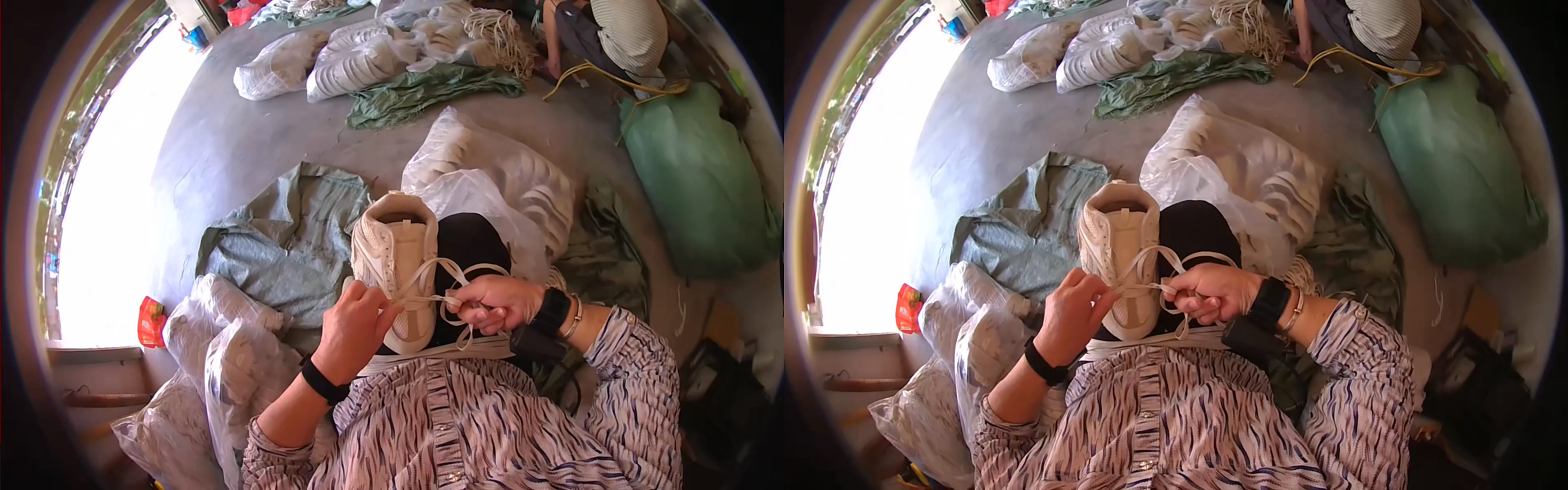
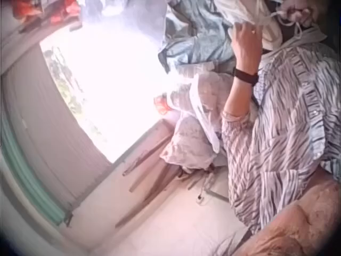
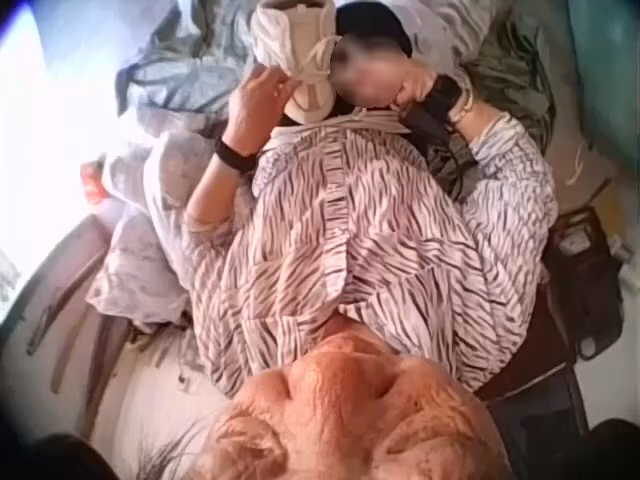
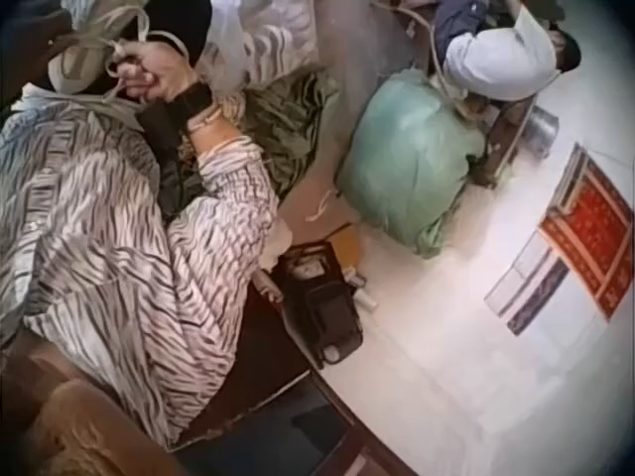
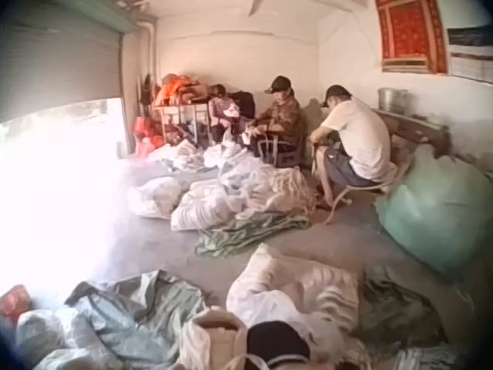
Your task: Lacing a sneaker and placing a protective mask inside it as part of shoe assembly.
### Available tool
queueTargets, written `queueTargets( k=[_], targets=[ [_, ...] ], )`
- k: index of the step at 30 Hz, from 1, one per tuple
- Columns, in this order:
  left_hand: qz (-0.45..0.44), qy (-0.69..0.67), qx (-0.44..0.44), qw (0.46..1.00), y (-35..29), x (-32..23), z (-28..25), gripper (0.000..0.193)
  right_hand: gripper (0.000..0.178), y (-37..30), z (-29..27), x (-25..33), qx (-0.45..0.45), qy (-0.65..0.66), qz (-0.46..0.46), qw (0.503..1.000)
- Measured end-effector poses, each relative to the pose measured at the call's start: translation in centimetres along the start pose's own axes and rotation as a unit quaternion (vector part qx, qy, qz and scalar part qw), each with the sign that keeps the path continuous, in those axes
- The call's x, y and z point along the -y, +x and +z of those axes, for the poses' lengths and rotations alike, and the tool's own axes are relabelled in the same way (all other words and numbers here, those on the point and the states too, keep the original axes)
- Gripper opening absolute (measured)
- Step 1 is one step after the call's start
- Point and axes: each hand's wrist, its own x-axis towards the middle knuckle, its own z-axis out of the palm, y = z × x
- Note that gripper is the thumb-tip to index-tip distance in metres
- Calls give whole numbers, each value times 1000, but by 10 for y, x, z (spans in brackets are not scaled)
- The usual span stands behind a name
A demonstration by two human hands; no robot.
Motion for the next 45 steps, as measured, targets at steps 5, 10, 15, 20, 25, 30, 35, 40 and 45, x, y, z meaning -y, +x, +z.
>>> queueTargets(
  k=[5,10,15,20,25,30,35,40,45],
  targets=[
    [-25,18,12,999,4,-2,2,15,23,3,0,2,18,34,-21,999],
    [156,159,-111,969,11,-15,5,14,23,0,-2,-6,35,61,-11,997],
    [174,199,-64,962,24,-11,4,20,22,0,1,-14,61,67,-10,996],
    [189,93,-39,977,18,-10,16,22,21,-2,6,-13,34,63,-32,997],
    [159,108,-51,980,16,-16,24,20,24,-17,18,-1,-64,-100,-54,991],
    [160,119,-60,978,12,-11,27,19,35,-40,-19,57,-13,-182,-140,973],
    [162,136,-72,975,10,-10,34,19,37,-1,34,118,-207,-150,-283,925],
    [163,102,-90,977,7,-14,34,28,36,-15,71,169,-165,-140,-436,873],
    [109,29,-122,986,-6,-4,22,48,41,-17,78,151,-169,-365,-402,823]
  ],
)
